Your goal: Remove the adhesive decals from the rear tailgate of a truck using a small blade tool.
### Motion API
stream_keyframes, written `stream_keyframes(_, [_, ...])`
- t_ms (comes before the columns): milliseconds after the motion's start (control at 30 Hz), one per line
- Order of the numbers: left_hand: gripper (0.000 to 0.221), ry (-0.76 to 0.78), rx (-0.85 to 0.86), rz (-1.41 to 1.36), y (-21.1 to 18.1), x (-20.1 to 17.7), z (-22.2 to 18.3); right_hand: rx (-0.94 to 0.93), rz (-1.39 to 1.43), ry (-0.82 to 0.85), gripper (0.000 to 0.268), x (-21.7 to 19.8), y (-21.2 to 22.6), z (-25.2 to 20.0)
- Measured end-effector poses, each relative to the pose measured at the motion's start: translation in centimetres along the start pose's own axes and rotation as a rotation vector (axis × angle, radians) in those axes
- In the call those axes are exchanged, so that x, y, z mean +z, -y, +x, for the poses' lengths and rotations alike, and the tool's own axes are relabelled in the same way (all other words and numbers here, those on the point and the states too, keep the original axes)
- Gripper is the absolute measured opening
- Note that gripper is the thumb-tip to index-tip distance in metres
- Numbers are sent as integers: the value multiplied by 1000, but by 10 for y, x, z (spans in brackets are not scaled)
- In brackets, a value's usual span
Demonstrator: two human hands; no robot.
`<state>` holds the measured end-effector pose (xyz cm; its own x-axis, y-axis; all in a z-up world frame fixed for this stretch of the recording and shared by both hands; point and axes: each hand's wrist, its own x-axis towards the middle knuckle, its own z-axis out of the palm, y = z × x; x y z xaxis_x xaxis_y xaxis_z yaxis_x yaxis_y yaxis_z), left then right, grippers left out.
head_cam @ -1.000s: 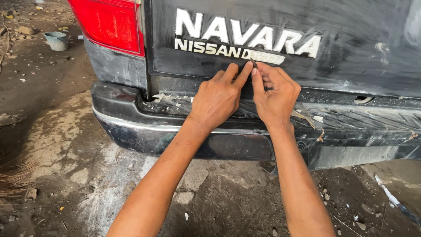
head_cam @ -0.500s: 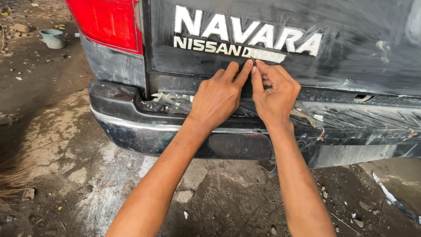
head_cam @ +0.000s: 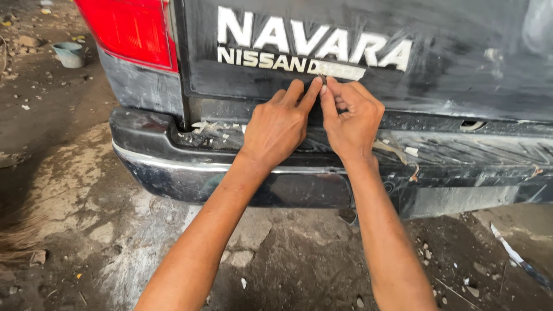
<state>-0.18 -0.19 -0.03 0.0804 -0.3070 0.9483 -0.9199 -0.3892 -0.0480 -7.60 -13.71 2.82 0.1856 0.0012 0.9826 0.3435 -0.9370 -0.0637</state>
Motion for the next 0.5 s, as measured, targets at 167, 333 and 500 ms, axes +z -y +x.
stream_keyframes(167, [58, 7, -9, 1, 1, 1, 0, 164, 227, 40, 13, 4, -12, 0])
stream_keyframes(333, [57, -24, 7, 0, 3, 3, -3, 367, 533, 159, 17, -2, -31, -3])
stream_keyframes(500, [55, -8, -3, -15, 2, 2, -3, 369, 454, 42, 19, -15, -14, -8])
